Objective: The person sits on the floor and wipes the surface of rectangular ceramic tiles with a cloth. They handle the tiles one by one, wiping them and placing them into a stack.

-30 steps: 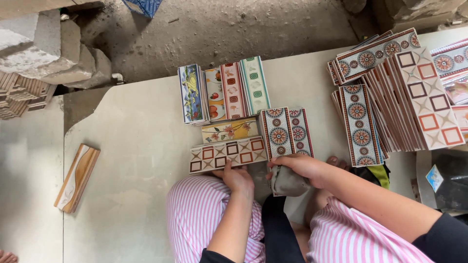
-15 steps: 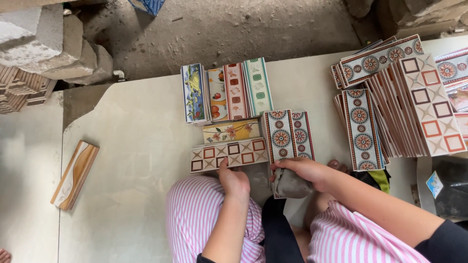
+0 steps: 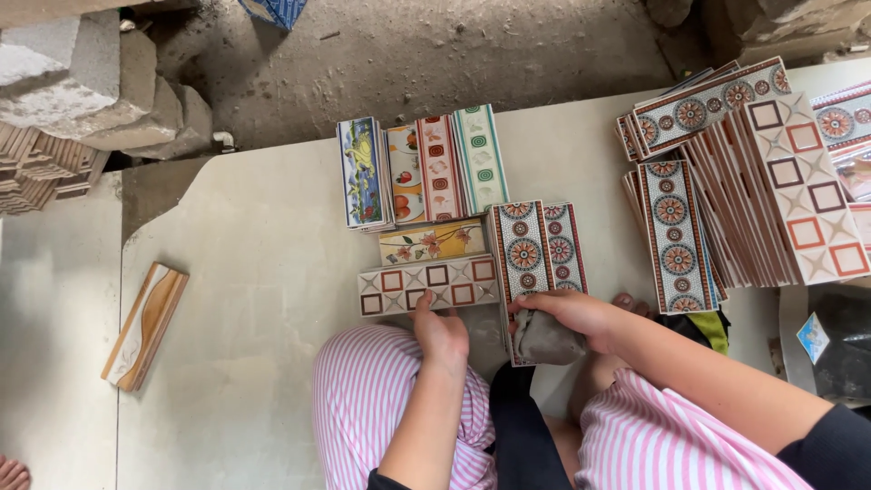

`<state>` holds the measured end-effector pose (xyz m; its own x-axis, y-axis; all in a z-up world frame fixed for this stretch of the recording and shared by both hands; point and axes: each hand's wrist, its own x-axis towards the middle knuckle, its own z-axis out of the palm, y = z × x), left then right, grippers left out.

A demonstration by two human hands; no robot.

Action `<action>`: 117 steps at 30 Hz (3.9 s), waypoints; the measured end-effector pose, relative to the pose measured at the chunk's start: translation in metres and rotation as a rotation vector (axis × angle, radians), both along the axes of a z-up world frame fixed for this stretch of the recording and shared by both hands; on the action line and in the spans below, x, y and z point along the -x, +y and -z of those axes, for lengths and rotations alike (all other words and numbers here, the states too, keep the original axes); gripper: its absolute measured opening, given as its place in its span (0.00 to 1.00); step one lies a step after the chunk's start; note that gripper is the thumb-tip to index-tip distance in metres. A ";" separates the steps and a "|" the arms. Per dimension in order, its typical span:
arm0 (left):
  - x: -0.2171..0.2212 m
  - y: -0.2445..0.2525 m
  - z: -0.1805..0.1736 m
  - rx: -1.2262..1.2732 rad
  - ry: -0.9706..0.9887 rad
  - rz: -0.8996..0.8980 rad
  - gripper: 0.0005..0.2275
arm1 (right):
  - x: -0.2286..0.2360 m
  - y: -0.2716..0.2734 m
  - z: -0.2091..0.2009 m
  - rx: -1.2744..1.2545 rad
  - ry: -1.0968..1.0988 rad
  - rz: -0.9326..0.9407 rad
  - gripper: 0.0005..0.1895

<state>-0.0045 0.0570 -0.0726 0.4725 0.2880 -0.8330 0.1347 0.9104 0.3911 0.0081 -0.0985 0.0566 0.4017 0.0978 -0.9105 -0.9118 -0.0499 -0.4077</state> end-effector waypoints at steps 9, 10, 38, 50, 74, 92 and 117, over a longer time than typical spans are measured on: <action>0.004 -0.026 -0.059 -1.096 -0.156 0.523 0.43 | 0.000 -0.004 -0.001 0.007 -0.010 0.009 0.22; 0.001 -0.025 -0.061 -1.096 -0.154 0.526 0.43 | 0.001 -0.004 0.001 0.006 -0.007 0.011 0.22; -0.021 -0.061 -0.101 -1.785 -0.445 1.472 0.35 | -0.012 -0.115 0.015 -0.242 -0.146 0.648 0.13; -0.009 -0.149 -0.062 -1.777 -1.235 1.636 0.15 | -0.011 -0.224 -0.007 1.371 -0.260 -0.266 0.38; -0.014 -0.107 -0.052 -0.997 -1.239 1.150 0.19 | -0.016 -0.139 -0.042 0.834 -0.543 -0.334 0.31; -0.002 -0.044 -0.064 0.567 -0.712 0.790 0.32 | -0.029 -0.022 -0.072 0.839 -0.557 -1.320 0.18; 0.019 -0.064 -0.035 0.646 -0.540 0.751 0.31 | -0.030 -0.039 -0.010 1.260 -1.618 -1.128 0.17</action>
